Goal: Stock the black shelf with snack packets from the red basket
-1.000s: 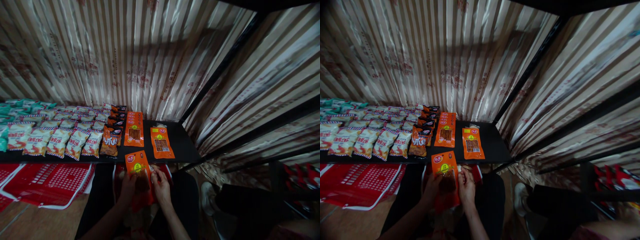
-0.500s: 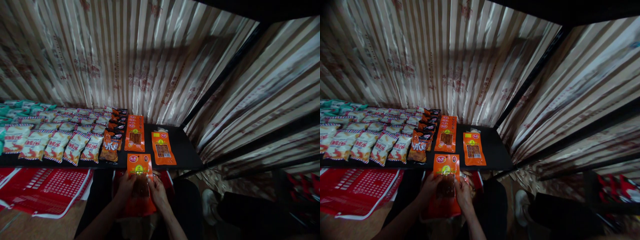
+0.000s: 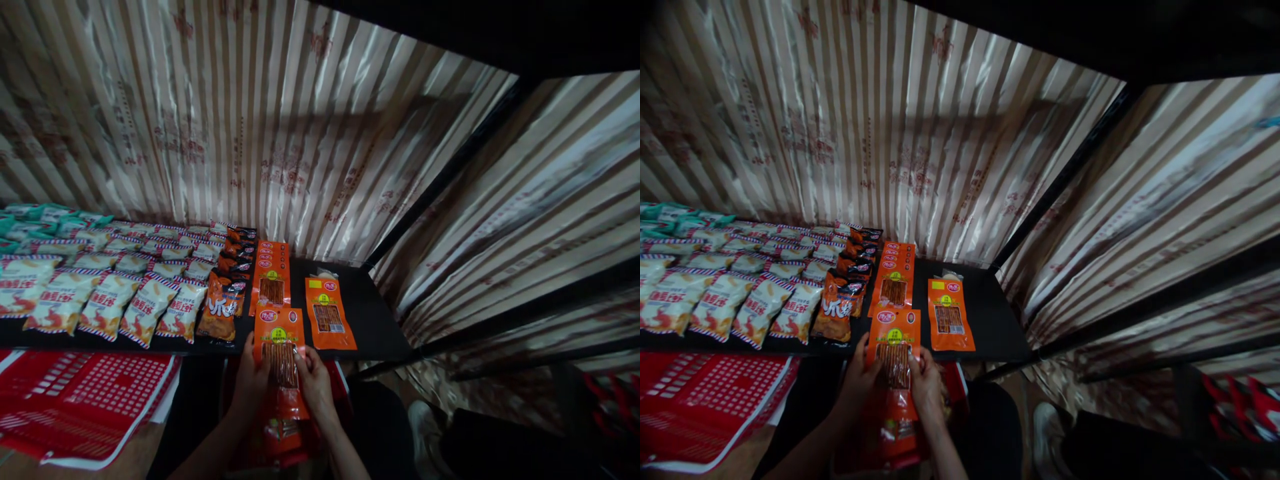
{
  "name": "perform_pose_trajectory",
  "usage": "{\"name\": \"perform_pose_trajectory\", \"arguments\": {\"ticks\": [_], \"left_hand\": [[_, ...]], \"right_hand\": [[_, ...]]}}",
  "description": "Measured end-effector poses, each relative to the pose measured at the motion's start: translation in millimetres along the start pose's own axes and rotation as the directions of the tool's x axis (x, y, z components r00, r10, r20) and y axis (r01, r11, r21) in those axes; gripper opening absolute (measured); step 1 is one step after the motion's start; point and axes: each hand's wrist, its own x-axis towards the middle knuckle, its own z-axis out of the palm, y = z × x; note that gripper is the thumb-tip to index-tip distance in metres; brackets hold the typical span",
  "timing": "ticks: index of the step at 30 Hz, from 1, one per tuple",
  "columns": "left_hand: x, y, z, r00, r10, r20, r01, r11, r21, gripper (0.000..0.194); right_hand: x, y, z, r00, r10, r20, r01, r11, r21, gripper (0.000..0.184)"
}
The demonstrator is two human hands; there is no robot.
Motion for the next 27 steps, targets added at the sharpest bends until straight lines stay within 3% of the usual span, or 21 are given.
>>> {"name": "perform_pose_trajectory", "arguments": {"ticks": [5, 10, 17, 27], "left_hand": [[13.7, 6.2, 2.4, 0.996, 0.085, -0.007, -0.082, 0.983, 0.163, 0.047], [28.9, 16.0, 5.8, 0.998, 0.059, -0.018, -0.052, 0.964, 0.262, 0.044], [50.9, 30.9, 14.2, 0.996, 0.089, 0.004, -0.085, 0.927, 0.367, 0.04], [78.8, 47.9, 25.9, 0.987, 0.156, 0.042, -0.147, 0.768, 0.624, 0.04]], "right_hand": [[15.0, -15.6, 6.7, 0.998, 0.054, 0.026, -0.057, 0.988, 0.143, 0.046], [31.4, -16.8, 12.9, 1.0, 0.009, -0.021, -0.008, 0.998, 0.054, 0.057], [60.7, -18.8, 21.4, 0.997, -0.067, -0.029, 0.067, 0.998, 0.004, 0.045], [101.7, -22.5, 31.1, 0.998, -0.044, -0.039, 0.041, 0.995, -0.088, 0.047]]}}
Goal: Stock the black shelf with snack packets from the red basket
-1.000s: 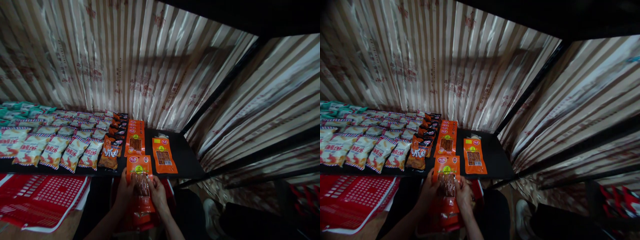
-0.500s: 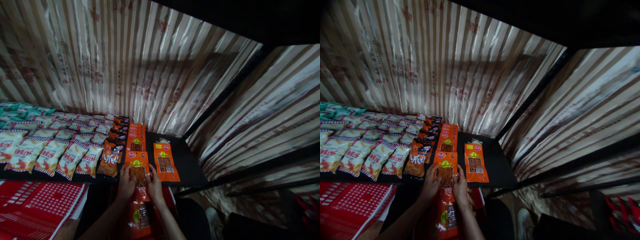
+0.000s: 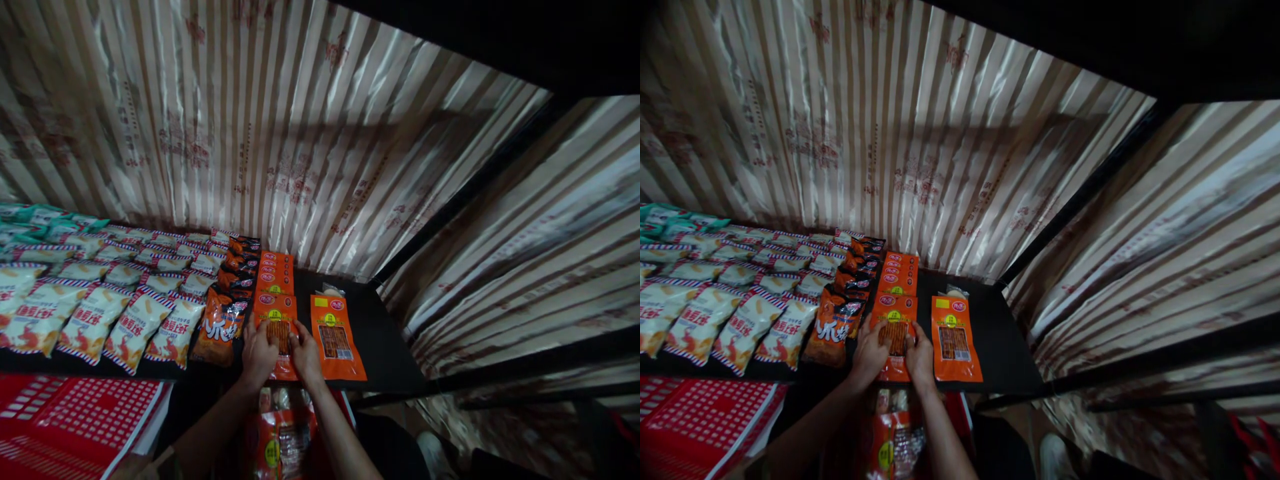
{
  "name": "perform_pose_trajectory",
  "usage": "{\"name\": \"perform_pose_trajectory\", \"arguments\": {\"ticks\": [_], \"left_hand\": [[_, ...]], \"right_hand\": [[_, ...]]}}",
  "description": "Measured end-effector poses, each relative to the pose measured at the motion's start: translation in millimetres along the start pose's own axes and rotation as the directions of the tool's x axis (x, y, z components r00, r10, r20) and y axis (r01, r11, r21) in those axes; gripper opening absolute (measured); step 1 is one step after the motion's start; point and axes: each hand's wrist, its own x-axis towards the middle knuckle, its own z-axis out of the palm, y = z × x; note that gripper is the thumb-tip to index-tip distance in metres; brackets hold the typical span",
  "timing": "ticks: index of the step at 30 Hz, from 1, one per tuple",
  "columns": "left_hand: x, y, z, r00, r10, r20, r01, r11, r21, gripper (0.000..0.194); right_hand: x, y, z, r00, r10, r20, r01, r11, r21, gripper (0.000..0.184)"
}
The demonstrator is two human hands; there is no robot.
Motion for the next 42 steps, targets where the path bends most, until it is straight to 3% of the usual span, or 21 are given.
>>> {"name": "perform_pose_trajectory", "arguments": {"ticks": [8, 20, 28, 42], "left_hand": [[16.2, 6.8, 2.0, 0.997, 0.067, -0.034, -0.061, 0.987, 0.145, 0.042], [21.5, 16.2, 4.2, 0.997, 0.074, -0.026, -0.067, 0.972, 0.224, 0.041], [33.1, 22.2, 13.5, 0.968, 0.247, 0.037, -0.248, 0.931, 0.266, 0.035], [69.0, 22.3, 35.9, 0.932, 0.361, 0.026, -0.342, 0.854, 0.391, 0.041]], "right_hand": [[24.2, -7.3, 7.3, 1.0, 0.005, 0.031, -0.004, 0.999, -0.053, 0.049], [40.6, 0.5, 13.8, 1.0, 0.011, 0.014, -0.011, 0.998, -0.055, 0.047], [44.2, 1.2, 11.2, 0.999, 0.026, 0.036, -0.026, 1.0, -0.013, 0.05], [47.5, -0.9, 9.6, 0.999, -0.026, 0.026, 0.027, 0.998, -0.063, 0.046]]}}
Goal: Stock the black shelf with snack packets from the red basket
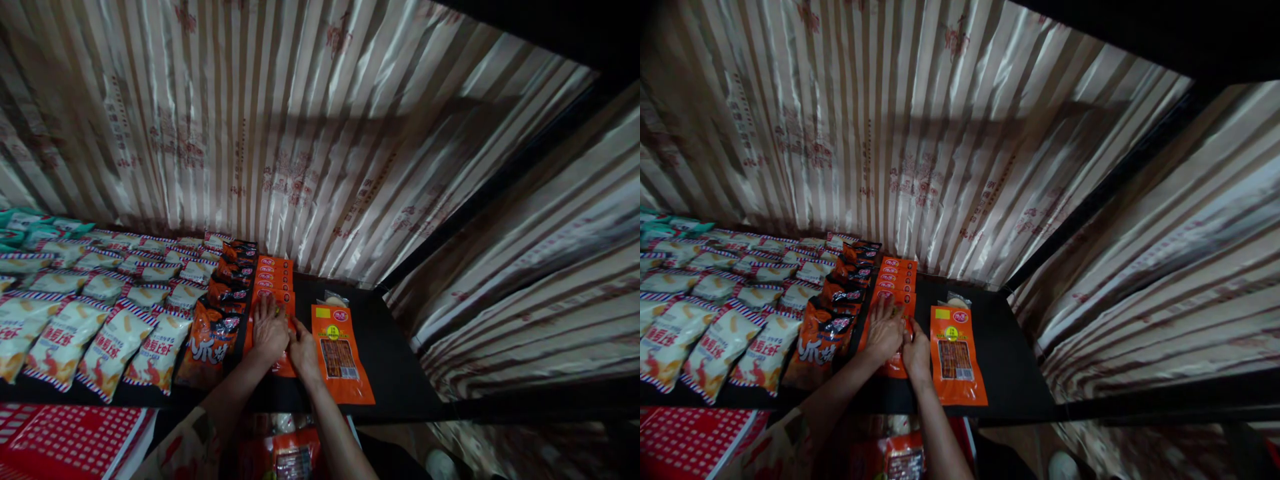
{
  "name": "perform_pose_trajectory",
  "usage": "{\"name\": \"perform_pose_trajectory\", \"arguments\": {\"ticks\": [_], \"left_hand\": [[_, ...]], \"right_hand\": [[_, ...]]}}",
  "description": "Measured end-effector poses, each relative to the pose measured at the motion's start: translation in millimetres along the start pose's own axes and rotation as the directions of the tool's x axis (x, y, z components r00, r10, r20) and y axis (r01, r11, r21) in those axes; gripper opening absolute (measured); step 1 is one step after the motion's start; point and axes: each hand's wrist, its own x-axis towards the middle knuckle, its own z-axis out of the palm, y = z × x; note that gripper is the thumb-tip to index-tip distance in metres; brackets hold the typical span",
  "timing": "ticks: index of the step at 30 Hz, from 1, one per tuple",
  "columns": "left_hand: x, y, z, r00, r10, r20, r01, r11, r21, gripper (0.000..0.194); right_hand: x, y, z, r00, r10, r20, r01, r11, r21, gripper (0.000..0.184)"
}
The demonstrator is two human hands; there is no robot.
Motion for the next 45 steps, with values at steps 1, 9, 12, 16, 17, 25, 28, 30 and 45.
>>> {"name": "perform_pose_trajectory", "arguments": {"ticks": [1, 9, 12, 16, 17, 25, 28, 30, 45], "left_hand": [[1.4, -1.0, 1.4, 1.0, 0.0, 0.002, 0.0, 1.0, 0.001, 0.041], [2.5, -6.5, 14.4, 0.999, -0.011, -0.041, 0.011, 1.0, 0.001, 0.04], [1.7, -7.6, 15.8, 0.999, -0.003, -0.047, 0.003, 1.0, -0.002, 0.04], [1.6, -9.6, 17.5, 0.999, -0.002, -0.037, 0.002, 1.0, -0.005, 0.042], [1.6, -10.0, 18.2, 0.999, -0.004, -0.034, 0.004, 1.0, -0.005, 0.042], [0.6, -10.7, 22.1, 0.999, -0.017, -0.036, 0.017, 1.0, 0.0, 0.044], [0.5, -10.0, 21.8, 0.999, -0.025, -0.028, 0.025, 1.0, 0.002, 0.044], [0.6, -9.9, 22.3, 0.999, -0.029, -0.018, 0.029, 1.0, 0.003, 0.043], [0.5, -9.2, 27.7, 0.999, -0.023, 0.033, 0.022, 0.999, 0.029, 0.039]], "right_hand": [[-0.2, -0.3, 0.1, 1.0, -0.002, 0.002, 0.002, 1.0, -0.012, 0.047], [-1.3, -1.3, -0.6, 0.998, -0.065, 0.01, 0.066, 0.99, -0.124, 0.044], [-2.6, -1.4, -1.3, 0.995, -0.103, 0.014, 0.104, 0.976, -0.193, 0.043], [-5.7, -3.9, -2.1, 0.992, -0.125, 0.027, 0.127, 0.944, -0.305, 0.043], [-6.5, -5.1, -2.2, 0.991, -0.127, 0.029, 0.13, 0.938, -0.322, 0.043], [-11.4, -10.7, -2.8, 0.992, -0.129, -0.012, 0.115, 0.921, -0.373, 0.041], [-12.0, -10.3, -2.9, 0.991, -0.13, -0.014, 0.115, 0.916, -0.384, 0.041], [-12.4, -10.6, -2.7, 0.992, -0.124, -0.002, 0.112, 0.906, -0.407, 0.041], [13.9, -2.2, 10.7, 0.99, -0.132, -0.053, 0.119, 0.971, -0.209, 0.049]]}}
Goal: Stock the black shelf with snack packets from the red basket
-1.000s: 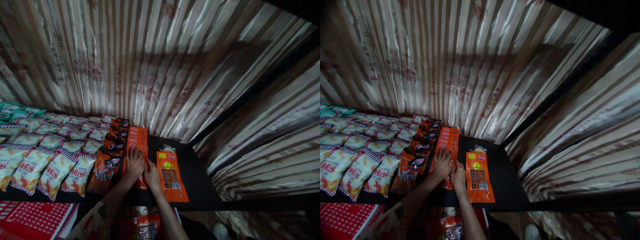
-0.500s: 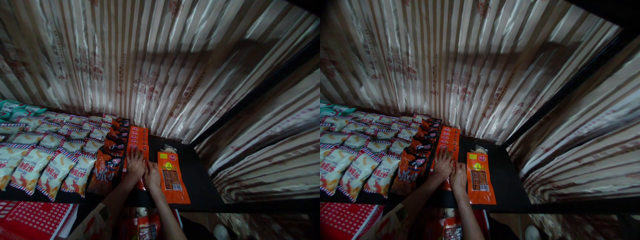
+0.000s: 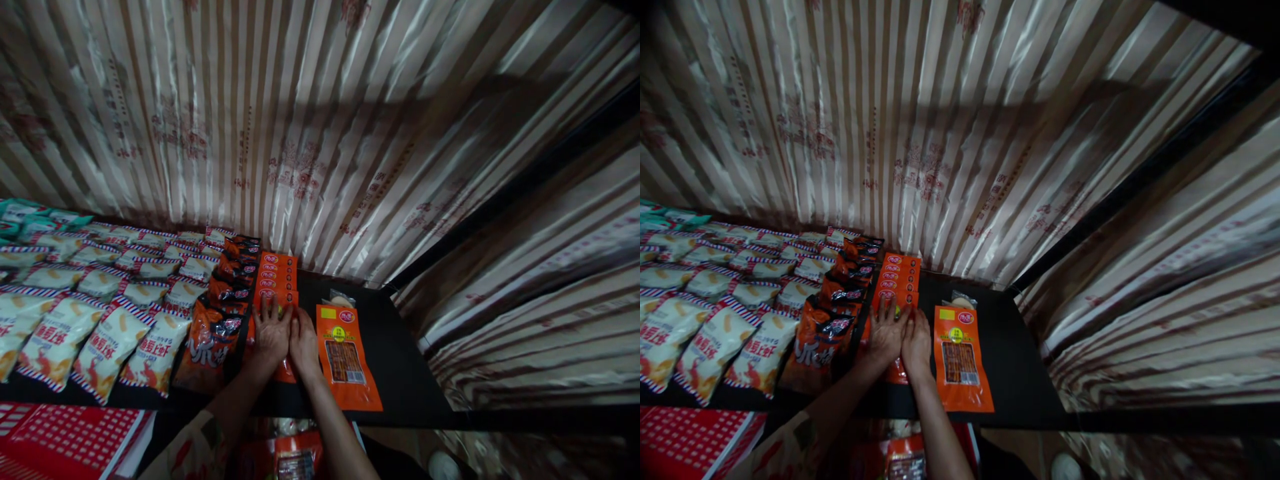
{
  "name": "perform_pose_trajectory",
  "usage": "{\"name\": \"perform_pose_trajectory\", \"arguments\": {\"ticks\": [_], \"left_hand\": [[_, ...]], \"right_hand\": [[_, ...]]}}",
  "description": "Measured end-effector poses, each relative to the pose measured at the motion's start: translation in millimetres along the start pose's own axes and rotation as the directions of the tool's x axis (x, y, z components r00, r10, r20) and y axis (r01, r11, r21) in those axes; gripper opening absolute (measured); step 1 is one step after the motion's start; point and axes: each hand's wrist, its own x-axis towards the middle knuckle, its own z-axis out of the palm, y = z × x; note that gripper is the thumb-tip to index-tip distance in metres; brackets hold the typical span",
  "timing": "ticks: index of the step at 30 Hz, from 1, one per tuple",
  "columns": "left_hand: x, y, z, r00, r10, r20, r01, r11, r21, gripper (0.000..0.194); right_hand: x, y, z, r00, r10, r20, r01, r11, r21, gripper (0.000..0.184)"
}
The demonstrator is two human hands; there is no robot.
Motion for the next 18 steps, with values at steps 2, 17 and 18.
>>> {"name": "perform_pose_trajectory", "arguments": {"ticks": [2, 17, 18], "left_hand": [[0.7, 1.0, 1.2, 1.0, -0.007, 0.017, 0.007, 1.0, 0.008, 0.04], [-0.4, 4.8, -1.5, 0.999, -0.006, 0.046, 0.005, 1.0, 0.03, 0.052], [-0.2, 5.0, -1.8, 0.999, -0.01, 0.049, 0.008, 0.999, 0.031, 0.052]], "right_hand": [[9.1, -1.9, 1.8, 0.998, 0.058, 0.027, -0.059, 0.996, 0.068, 0.052], [35.6, -2.5, 5.4, 0.995, 0.086, 0.05, -0.091, 0.992, 0.09, 0.06], [35.8, -2.5, 5.5, 0.995, 0.087, 0.049, -0.091, 0.992, 0.087, 0.059]]}}
